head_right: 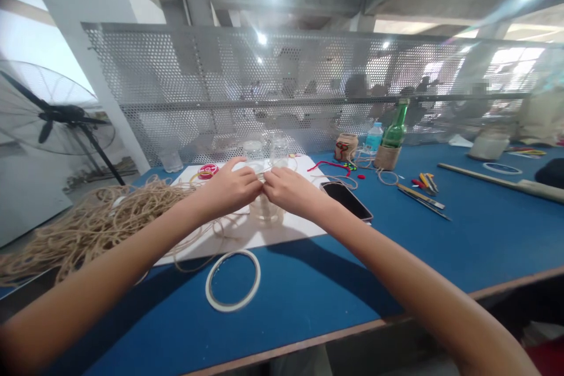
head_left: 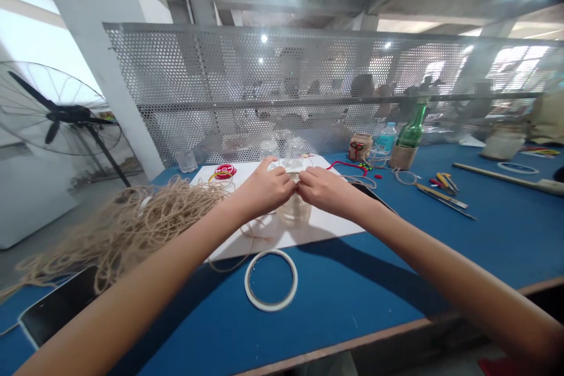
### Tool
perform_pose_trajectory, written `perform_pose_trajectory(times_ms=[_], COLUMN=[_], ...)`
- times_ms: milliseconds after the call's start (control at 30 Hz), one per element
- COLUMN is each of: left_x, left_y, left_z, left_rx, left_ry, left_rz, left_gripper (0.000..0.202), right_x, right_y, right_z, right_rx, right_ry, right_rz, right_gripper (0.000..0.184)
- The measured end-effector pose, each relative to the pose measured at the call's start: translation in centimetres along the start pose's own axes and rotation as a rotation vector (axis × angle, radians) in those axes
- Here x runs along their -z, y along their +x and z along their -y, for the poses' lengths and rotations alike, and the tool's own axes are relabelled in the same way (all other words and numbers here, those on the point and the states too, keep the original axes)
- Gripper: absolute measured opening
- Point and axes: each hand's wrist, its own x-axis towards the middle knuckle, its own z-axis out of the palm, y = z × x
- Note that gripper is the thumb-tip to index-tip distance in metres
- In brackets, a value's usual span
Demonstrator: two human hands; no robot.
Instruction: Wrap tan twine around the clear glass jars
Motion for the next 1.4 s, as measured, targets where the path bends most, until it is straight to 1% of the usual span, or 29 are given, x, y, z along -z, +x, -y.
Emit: perform_pose_trajectory(times_ms=[167, 333, 433, 600, 700, 800, 867, 1000, 1100, 1133, 1200, 1267, 1333, 1400], left_x=[0.0, -0.9, -1.1, -0.6, -0.8, -1.4, -1.7, -1.7, -1.2, -1.0, -0.6, -0.2, 0.0, 0.0], left_y=[-0.1, -0.1, -0.1, -0.3, -0.6, -0.8, -0.7, -0.6, -0.6, -0.6, -0.7, -0.7, -0.6, -0.6], left_z=[0.2, 0.7, 0.9, 1.0, 1.0, 1.1, 1.2, 1.5, 1.6, 1.6, 1.7, 1.8, 1.8, 1.7], left_rx=[-0.082, -0.129, -0.131, -0.118, -0.042, 0.049, 0.070, 0.125, 0.202, 0.232, 0.284, 0.308, 0.316, 0.323], left_ry=[0.034, -0.005, -0.054, -0.134, -0.245, -0.438, -0.549, -0.632, -0.694, -0.727, -0.797, -0.850, -0.864, -0.849], left_rz=[-0.035, -0.018, 0.013, 0.052, 0.051, -0.014, -0.054, -0.065, -0.067, -0.065, -0.049, -0.023, -0.007, -0.016], left_gripper=[0.025, 0.018, 0.017, 0.019, 0.018, 0.019, 0.020, 0.020, 0.017, 0.018, 0.029, 0.040, 0.042, 0.040], right_x=[0.4, 0.3, 0.3, 0.1, -0.3, -0.7, -0.8, -0.5, 0.6, 1.1, 1.9, 2.5, 2.7, 2.8], right_y=[-0.2, -0.1, -0.1, -0.1, 0.2, 0.6, 0.9, 1.5, 2.2, 2.5, 3.0, 3.6, 4.1, 4.4], right_z=[-0.3, -0.8, -1.0, -1.0, -0.8, -0.4, -0.2, 0.5, 1.4, 1.8, 2.5, 3.1, 3.4, 3.4], right_rx=[0.079, 0.135, 0.139, 0.112, 0.054, 0.007, -0.015, -0.078, -0.129, -0.143, -0.185, -0.246, -0.292, -0.291], right_ry=[-0.080, -0.072, -0.060, -0.044, -0.019, -0.019, -0.030, -0.052, -0.050, -0.050, -0.051, -0.055, -0.061, -0.059], right_rz=[0.021, 0.024, 0.025, -0.011, -0.049, -0.067, -0.054, 0.023, 0.119, 0.156, 0.232, 0.280, 0.296, 0.305], right_gripper=[0.024, 0.023, 0.021, 0.019, 0.022, 0.022, 0.022, 0.023, 0.024, 0.023, 0.024, 0.025, 0.025, 0.024])
